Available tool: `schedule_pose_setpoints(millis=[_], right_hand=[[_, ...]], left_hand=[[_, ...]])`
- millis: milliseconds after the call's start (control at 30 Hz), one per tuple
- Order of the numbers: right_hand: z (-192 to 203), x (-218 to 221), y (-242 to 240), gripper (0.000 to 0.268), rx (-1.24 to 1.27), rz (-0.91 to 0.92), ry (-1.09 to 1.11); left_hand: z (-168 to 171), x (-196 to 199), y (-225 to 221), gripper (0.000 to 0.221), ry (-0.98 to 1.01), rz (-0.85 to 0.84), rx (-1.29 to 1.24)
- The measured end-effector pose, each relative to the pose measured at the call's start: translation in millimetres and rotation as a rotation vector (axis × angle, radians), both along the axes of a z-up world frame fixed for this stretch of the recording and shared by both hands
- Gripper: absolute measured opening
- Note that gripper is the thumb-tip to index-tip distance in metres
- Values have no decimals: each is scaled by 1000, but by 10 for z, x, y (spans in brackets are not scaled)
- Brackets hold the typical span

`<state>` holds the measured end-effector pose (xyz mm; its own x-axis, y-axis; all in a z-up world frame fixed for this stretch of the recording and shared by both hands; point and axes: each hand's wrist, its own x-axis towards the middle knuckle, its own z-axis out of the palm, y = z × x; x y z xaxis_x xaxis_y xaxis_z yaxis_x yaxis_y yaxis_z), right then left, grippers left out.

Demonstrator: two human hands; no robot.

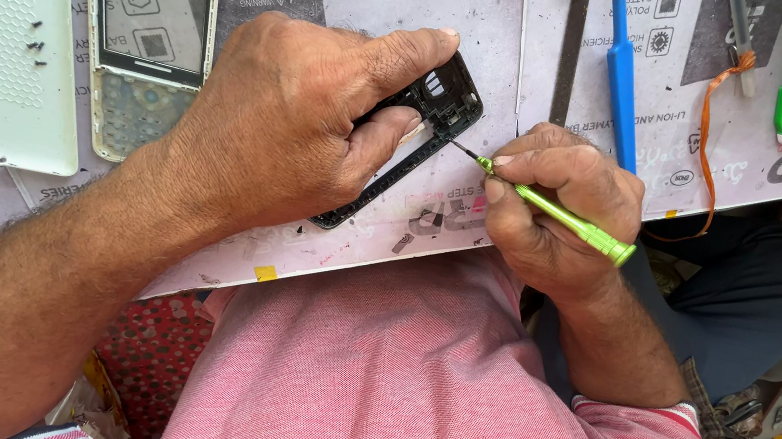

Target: The person cleans the internal components of a disassembled mobile phone using a brush and a thin tool, then applies liquid with a pen-like applicator to the edges of the frame.

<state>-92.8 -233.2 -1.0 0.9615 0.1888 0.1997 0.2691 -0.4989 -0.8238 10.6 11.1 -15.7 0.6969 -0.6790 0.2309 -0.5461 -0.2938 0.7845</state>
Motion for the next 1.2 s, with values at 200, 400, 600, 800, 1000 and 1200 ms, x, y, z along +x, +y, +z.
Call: schedule_pose_setpoints(millis=[200,400,600,800,1000,1200], right_hand=[[1,-4,-14,12,71,3,39],[-13,-16,-25,13,84,-8,29],[-18,12,11,14,59,-12,7],[-40,-8,-50,15,7,-8,8],[-45,-40,-14,15,8,-52,-3],[-77,-48,-22,14,-36,-89,-18]], left_hand=[[3,8,1,41,2,-4,-1],[-12,7,0,43,-3,-8,0],[5,13,-2,42,-15,0,-41],[-30,-6,12,41,34,-2,-45],[-59,14,-12,42,12,-6,-90],[-41,5,-21,42,20,15,-70]])
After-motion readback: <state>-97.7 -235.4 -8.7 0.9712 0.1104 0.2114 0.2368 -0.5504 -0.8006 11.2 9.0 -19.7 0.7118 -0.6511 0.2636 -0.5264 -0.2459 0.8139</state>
